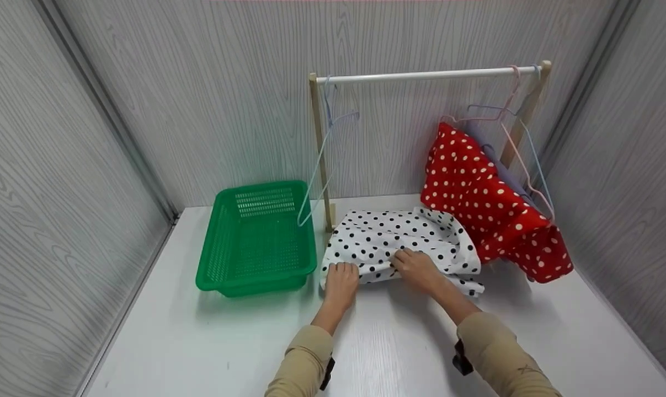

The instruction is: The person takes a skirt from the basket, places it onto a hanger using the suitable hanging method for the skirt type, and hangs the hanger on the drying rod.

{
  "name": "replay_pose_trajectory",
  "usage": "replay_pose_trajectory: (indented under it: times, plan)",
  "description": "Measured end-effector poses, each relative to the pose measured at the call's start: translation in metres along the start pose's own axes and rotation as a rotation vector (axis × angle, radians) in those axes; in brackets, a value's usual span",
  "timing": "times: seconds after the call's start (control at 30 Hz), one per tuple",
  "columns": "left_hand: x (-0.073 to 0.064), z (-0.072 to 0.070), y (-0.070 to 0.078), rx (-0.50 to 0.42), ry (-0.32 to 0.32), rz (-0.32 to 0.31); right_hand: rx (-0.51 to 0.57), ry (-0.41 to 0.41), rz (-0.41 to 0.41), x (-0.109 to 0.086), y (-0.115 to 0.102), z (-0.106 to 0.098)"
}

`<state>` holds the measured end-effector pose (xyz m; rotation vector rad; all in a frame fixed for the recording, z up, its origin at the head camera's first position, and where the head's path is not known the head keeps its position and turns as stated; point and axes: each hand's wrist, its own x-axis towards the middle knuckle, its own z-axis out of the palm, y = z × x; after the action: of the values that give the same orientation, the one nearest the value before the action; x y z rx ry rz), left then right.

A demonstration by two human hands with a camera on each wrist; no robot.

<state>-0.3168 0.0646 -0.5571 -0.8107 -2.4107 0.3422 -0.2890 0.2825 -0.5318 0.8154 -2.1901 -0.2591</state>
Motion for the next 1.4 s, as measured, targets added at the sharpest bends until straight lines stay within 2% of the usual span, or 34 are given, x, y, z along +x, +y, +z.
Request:
replay_pose_trajectory:
  times: [0.1, 0.27, 0.33, 0.43, 0.57, 0.67, 0.8, 0.97, 1.03, 1.1, 1.27, 1.33, 1.4]
  plan:
    - [0.001, -0.001, -0.003, -0.023, 0.032, 0.02, 0.044, -0.037, -0.016, -0.01, -0.003, -0.006]
    - [0.005, -0.008, -0.018, -0.095, 0.01, -0.018, 0.033, -0.115, -0.015, -0.034, -0.002, -0.026]
    - [0.005, -0.009, -0.022, -0.107, -0.038, -0.023, 0.024, -0.13, -0.021, -0.047, 0.003, -0.034]
    - [0.0, -0.009, -0.023, -0.116, -0.156, 0.003, 0.024, -0.149, -0.039, -0.066, 0.01, -0.043]
    - [-0.009, -0.007, -0.018, -0.132, -0.309, 0.05, 0.031, -0.187, -0.024, -0.087, 0.014, -0.05]
    - [-0.012, -0.006, -0.014, -0.13, -0.377, 0.065, 0.04, -0.223, -0.003, -0.097, 0.011, -0.05]
    - [-0.013, -0.004, -0.012, -0.103, -0.363, 0.084, 0.037, -0.234, 0.03, -0.104, 0.008, -0.045]
    - [-0.014, -0.005, -0.013, -0.071, -0.311, 0.128, 0.037, -0.095, 0.086, -0.108, 0.017, -0.04]
    - [-0.014, -0.008, -0.015, -0.066, -0.301, 0.148, 0.019, -0.075, 0.092, -0.108, 0.023, -0.039]
    - [-0.015, -0.01, -0.016, -0.065, -0.295, 0.164, -0.04, -0.123, 0.082, -0.109, 0.028, -0.039]
    - [-0.014, -0.016, -0.015, -0.07, -0.342, 0.208, -0.255, -0.328, 0.023, -0.106, 0.038, -0.034]
    - [-0.014, -0.022, -0.013, -0.088, -0.354, 0.226, -0.308, -0.423, 0.045, -0.099, 0.04, -0.033]
    - [-0.013, -0.028, -0.01, -0.111, -0.353, 0.249, -0.312, -0.531, 0.099, -0.092, 0.04, -0.031]
